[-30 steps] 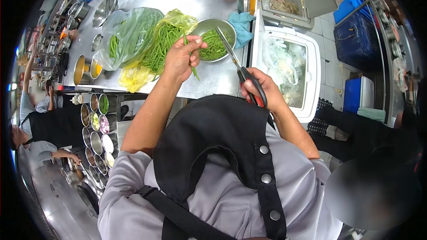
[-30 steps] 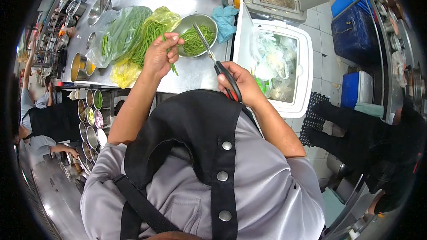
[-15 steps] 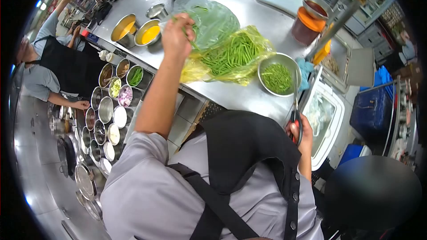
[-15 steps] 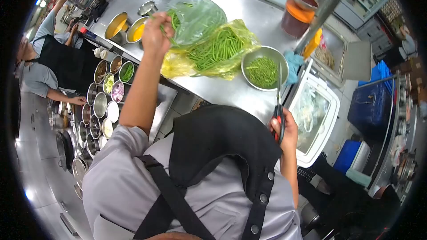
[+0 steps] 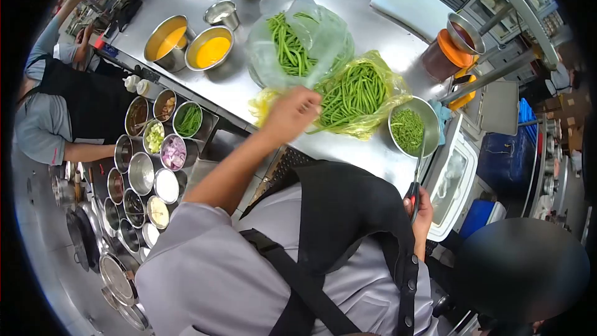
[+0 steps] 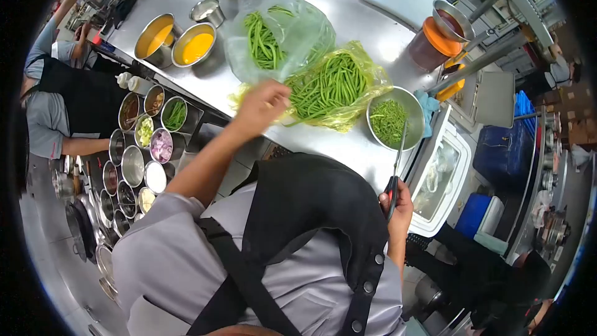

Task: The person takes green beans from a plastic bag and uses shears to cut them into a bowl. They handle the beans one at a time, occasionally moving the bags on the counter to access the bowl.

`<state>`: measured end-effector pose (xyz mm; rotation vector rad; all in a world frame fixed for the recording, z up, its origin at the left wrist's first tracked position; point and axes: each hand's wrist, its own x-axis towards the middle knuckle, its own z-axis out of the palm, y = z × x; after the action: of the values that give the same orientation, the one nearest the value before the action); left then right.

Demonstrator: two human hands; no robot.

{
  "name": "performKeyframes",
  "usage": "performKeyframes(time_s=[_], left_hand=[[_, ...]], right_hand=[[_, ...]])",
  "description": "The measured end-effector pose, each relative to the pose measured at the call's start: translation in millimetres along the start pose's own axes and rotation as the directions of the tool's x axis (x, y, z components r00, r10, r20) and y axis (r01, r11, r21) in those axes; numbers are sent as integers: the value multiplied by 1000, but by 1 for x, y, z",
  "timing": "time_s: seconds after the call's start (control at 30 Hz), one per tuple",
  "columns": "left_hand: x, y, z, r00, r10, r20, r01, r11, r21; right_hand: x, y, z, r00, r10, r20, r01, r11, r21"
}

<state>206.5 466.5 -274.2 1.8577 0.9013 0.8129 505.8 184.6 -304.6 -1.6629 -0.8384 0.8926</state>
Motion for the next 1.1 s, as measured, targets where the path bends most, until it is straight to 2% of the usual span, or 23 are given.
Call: performKeyframes(time_s=[0.03, 0.07, 0.1, 0.13, 0.17, 0.2, 0.27, 0.33, 0.43, 0.5, 0.53, 0.57, 0.6, 0.63, 0.67, 0.7, 0.77, 0.83, 0.9, 0.93, 1.0, 1.1], left_hand=[[-1, -8, 12, 984, 174, -32, -165, 969, 186], [-1, -18, 23, 939, 343, -33, -307, 876, 372], [3, -23, 29, 939, 341, -43, -299, 873, 386], [10, -26, 31, 956, 284, -67, -220, 853, 474], [18, -28, 29, 967, 233, -103, -137, 818, 559], [27, -29, 24, 962, 243, -126, -128, 805, 580], [42, -32, 14, 982, 171, -84, -96, 827, 554], [52, -42, 3, 978, 185, -96, -96, 808, 581], [75, -63, -10, 942, 328, -67, -206, 728, 654], [92, -84, -21, 927, 375, 19, -258, 599, 758], [95, -81, -26, 938, 347, 0, -220, 595, 773], [98, -92, -29, 898, 439, -18, -277, 598, 752], [103, -98, -35, 899, 438, 11, -301, 601, 740], [95, -90, -39, 883, 469, -31, -308, 626, 716], [84, -76, -36, 865, 495, -83, -305, 648, 698], [74, -64, -24, 860, 505, -75, -325, 655, 683], [45, -46, -8, 846, 482, -227, -241, 727, 643], [18, -46, 34, 867, 471, -159, -337, 792, 509], [-6, -33, 79, 965, 255, -64, -192, 849, 492], [-9, -29, 90, 964, 256, -66, -190, 846, 499], [-11, -26, 107, 999, 25, 45, -50, 679, 732], [11, -80, 89, 994, 29, 110, -106, 579, 809]], right_hand=[[-2, -4, 8, 1000, 13, -14, -13, 999, 38], [-4, -9, 12, 1000, 12, -6, -12, 999, 35], [-6, -13, 18, 999, 33, -32, -32, 999, 20], [-7, -15, 24, 997, 49, -53, -48, 999, 8], [-6, -11, 22, 998, -49, -46, 37, 974, -225], [-7, -6, 24, 998, -15, -64, 4, 984, -178], [-7, -14, 31, 1000, -20, -23, 18, 995, -100], [-6, -7, 36, 1000, 11, -12, -11, 1000, 17], [-2, 2, 40, 1000, -16, 1, 16, 999, -41], [-3, -2, 35, 1000, -12, -10, 10, 979, -205], [-5, -6, 36, 998, 36, -51, -46, 973, -228], [-6, -17, 39, 1000, -14, -16, 10, 977, -213], [-7, -31, 41, 1000, -27, -8, 24, 966, -257], [-8, -30, 38, 999, 33, 1, -32, 976, -217], [-8, -27, 35, 996, 78, 33, -76, 995, -58], [-10, -28, 31, 995, 90, 44, -88, 996, -25], [-10, -24, 24, 993, 99, 58, -102, 994, 49], [-9, -19, 18, 997, 73, 39, -74, 997, 33], [-10, -22, 12, 997, 71, 4, -71, 996, 59], [-9, -23, 7, 998, 67, 9, -68, 996, 64], [-9, -24, -2, 998, 65, 12, -66, 992, 103], [-5, -22, -15, 998, 29, 63, -35, 995, 92]])
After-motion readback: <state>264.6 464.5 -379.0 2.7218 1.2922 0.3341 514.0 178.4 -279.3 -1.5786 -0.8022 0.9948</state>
